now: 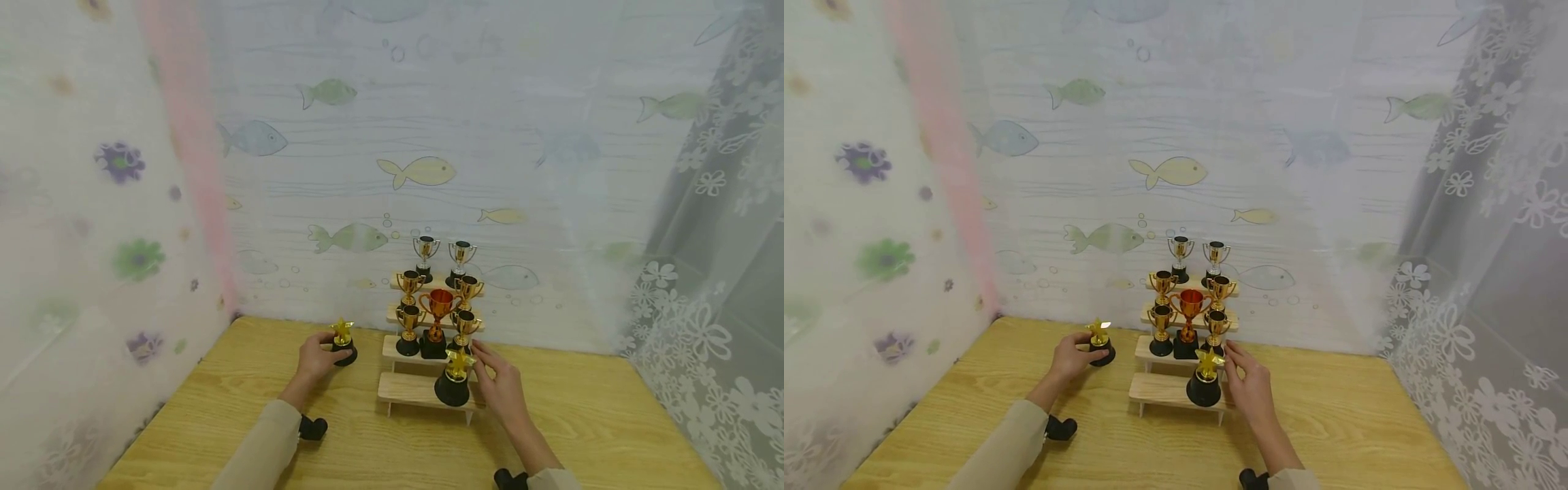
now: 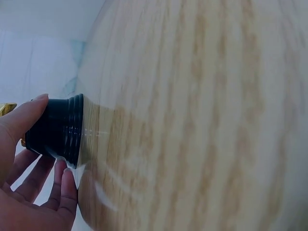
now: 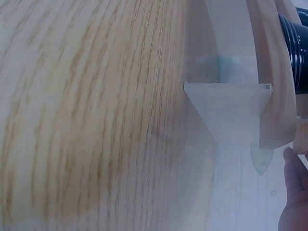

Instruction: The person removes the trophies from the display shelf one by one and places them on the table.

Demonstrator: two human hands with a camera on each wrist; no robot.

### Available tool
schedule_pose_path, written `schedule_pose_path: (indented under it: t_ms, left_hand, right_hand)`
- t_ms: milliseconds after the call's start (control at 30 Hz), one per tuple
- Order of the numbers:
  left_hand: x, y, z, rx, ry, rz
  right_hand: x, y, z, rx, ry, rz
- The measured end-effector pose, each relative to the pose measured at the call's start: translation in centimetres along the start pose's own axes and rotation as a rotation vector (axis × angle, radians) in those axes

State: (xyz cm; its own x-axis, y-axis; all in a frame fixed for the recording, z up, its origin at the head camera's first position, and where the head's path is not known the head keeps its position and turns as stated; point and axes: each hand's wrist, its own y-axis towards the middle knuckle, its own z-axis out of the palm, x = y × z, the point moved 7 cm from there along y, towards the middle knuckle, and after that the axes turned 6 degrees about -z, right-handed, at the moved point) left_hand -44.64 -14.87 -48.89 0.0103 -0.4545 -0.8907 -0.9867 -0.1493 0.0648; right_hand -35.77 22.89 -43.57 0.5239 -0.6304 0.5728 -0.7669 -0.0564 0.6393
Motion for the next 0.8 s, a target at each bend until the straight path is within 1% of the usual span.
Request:
schedule_pose_path:
  t_ms: [67,300,700,800]
  left_hand:
    - [0.1,-0.1,-0.1,0.001,0.0,-0.008]
    - [0.3,-0.5,-0.5,-0.002,0.047,-0.014]
    - [0.0,-1.9,-1.2,0.046,0.065,-0.021]
    - [-0.2,-2.4,-1.5,0.059,0.078,-0.008]
  right_hand:
    - [0.0,0.0,0.1,0.001,0.003,0.003]
    - [0.2,0.0,0.2,0.004,0.015,-0.012]
    - [-0.1,0.0,0.0,0.007,0.004,-0.003]
    - [-0.1,-0.1,0.0,0.007,0.006,0.0]
